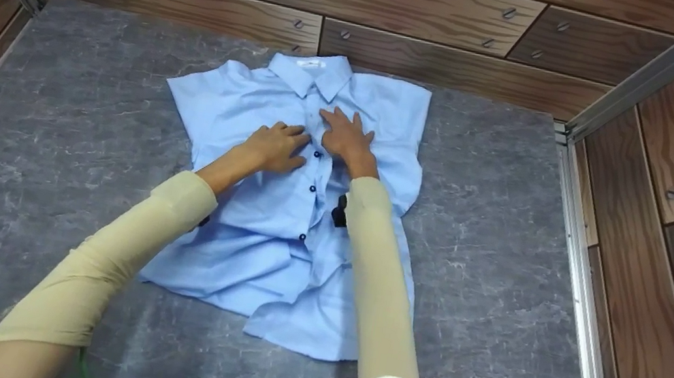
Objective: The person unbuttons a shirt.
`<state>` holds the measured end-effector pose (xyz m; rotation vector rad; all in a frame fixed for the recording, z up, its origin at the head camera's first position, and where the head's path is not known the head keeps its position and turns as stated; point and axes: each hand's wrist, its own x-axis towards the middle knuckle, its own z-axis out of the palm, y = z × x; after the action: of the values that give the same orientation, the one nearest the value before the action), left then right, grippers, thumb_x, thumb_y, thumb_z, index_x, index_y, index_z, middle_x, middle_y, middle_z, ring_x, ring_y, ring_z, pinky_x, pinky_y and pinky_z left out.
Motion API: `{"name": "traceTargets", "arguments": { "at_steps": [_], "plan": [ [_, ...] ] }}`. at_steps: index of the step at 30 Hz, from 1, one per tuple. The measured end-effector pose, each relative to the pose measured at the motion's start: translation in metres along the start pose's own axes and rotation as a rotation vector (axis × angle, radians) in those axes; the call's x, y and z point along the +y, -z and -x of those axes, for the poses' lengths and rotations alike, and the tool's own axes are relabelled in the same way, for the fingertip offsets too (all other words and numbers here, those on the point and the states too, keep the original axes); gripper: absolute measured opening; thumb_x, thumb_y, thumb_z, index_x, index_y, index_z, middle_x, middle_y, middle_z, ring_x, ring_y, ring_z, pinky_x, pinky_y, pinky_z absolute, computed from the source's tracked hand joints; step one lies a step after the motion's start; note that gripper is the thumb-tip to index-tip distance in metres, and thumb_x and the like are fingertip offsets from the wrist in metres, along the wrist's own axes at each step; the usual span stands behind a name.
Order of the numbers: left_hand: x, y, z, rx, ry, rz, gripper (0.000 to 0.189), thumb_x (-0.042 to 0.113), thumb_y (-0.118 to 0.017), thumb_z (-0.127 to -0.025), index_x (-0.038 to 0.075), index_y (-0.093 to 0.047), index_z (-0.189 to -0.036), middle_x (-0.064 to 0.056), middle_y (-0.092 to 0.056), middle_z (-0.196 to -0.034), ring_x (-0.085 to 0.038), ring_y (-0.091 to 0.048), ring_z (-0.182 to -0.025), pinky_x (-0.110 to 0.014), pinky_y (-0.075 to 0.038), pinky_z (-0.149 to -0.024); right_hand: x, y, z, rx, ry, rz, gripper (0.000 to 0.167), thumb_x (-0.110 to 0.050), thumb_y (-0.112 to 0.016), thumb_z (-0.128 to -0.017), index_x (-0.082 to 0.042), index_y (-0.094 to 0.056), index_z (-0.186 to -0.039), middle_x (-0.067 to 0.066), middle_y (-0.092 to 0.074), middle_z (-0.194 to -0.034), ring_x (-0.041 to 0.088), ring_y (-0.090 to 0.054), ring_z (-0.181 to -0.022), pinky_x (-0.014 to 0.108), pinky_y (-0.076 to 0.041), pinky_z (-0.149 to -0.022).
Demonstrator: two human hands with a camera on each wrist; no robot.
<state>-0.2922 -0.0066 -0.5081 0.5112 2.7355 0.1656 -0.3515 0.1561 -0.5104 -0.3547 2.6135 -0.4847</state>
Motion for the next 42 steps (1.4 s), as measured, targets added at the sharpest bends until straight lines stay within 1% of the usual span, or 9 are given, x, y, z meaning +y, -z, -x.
{"name": "traceTargets", "arguments": {
  "at_steps": [6,14,19,24,27,31,36,38,42],
  "plan": [
    [-0.001,0.004,0.009,-0.029,-0.08,0.055,0.053,0.04,-0.042,-0.105,0.017,-0.042,-0.153,-0.008,-0.03,-0.161,-0.031,-0.029,-0.144,-0.052,-0.03,-0.11,-0.002,0.0,-0.003,-0.032,-0.003,0.054,0.062,-0.044,-0.039,-0.105,-0.026,-0.019,-0.161,0.011,-0.004,-0.167,0.048,0.008,-0.146,0.073,0.001,-0.108],
    [0.019,-0.001,0.042,-0.068,-0.197,0.003,0.053,0.041,-0.05,-0.102,0.015,-0.05,-0.148,-0.009,-0.039,-0.155,-0.03,-0.031,-0.144,-0.059,-0.022,-0.112,0.005,-0.008,-0.007,0.002,-0.007,0.063,0.074,-0.062,-0.036,-0.101,-0.029,-0.011,-0.162,0.012,0.001,-0.166,0.052,0.011,-0.144,0.077,0.003,-0.104],
    [0.018,-0.004,0.064,0.061,-0.219,-0.007,0.043,0.038,-0.058,-0.099,0.015,-0.06,-0.135,-0.01,-0.051,-0.143,-0.031,-0.043,-0.131,-0.053,-0.037,-0.103,0.004,-0.007,0.007,0.212,0.101,-0.033,0.053,-0.035,-0.041,-0.106,-0.012,-0.039,-0.154,0.016,-0.023,-0.162,0.044,-0.008,-0.148,0.068,-0.006,-0.112],
    [0.009,-0.007,0.084,0.248,-0.331,0.069,0.023,0.026,-0.067,-0.094,0.009,-0.066,-0.108,-0.011,-0.058,-0.11,-0.032,-0.054,-0.102,-0.046,-0.047,-0.081,-0.006,-0.006,0.039,0.37,0.279,-0.056,0.028,-0.005,-0.05,-0.099,0.005,-0.066,-0.119,0.025,-0.059,-0.129,0.041,-0.052,-0.123,0.051,-0.039,-0.103],
    [0.009,-0.008,0.099,0.259,-0.399,0.142,0.013,0.022,-0.069,-0.091,0.009,-0.066,-0.091,-0.008,-0.062,-0.091,-0.03,-0.061,-0.085,-0.044,-0.051,-0.071,-0.008,-0.011,0.061,0.303,0.301,-0.037,0.026,-0.001,-0.051,-0.097,0.007,-0.067,-0.116,0.025,-0.065,-0.117,0.04,-0.059,-0.111,0.049,-0.045,-0.095],
    [0.015,-0.012,0.12,0.109,-0.417,0.142,0.017,0.027,-0.072,-0.089,0.014,-0.068,-0.078,0.0,-0.063,-0.073,-0.024,-0.063,-0.07,-0.042,-0.052,-0.065,-0.007,-0.021,0.075,0.138,0.323,0.006,0.035,-0.002,-0.049,-0.099,0.008,-0.058,-0.131,0.027,-0.057,-0.133,0.041,-0.051,-0.126,0.05,-0.037,-0.106],
    [0.029,-0.028,0.137,-0.013,-0.381,-0.049,0.031,0.04,-0.078,-0.083,0.014,-0.063,-0.076,-0.002,-0.061,-0.075,-0.025,-0.06,-0.068,-0.043,-0.051,-0.062,-0.004,-0.029,0.075,-0.04,0.167,0.07,0.05,-0.023,-0.038,-0.107,-0.009,-0.035,-0.155,0.02,-0.024,-0.16,0.047,-0.016,-0.145,0.066,-0.018,-0.111],
    [0.035,-0.037,0.141,-0.039,-0.366,-0.143,0.036,0.044,-0.078,-0.081,0.013,-0.062,-0.079,-0.004,-0.062,-0.078,-0.026,-0.06,-0.07,-0.043,-0.05,-0.063,-0.004,-0.031,0.073,-0.098,0.091,0.078,0.055,-0.035,-0.034,-0.108,-0.017,-0.026,-0.159,0.015,-0.013,-0.165,0.048,-0.005,-0.147,0.073,-0.013,-0.108],
    [0.047,-0.05,0.149,-0.084,-0.362,-0.278,0.035,0.046,-0.078,-0.08,0.015,-0.064,-0.083,-0.004,-0.064,-0.083,-0.025,-0.062,-0.075,-0.042,-0.05,-0.066,-0.003,-0.032,0.071,-0.153,0.052,0.094,0.061,-0.048,-0.03,-0.107,-0.024,-0.017,-0.161,0.012,-0.003,-0.166,0.048,0.005,-0.147,0.076,-0.007,-0.105]
  ]
}}
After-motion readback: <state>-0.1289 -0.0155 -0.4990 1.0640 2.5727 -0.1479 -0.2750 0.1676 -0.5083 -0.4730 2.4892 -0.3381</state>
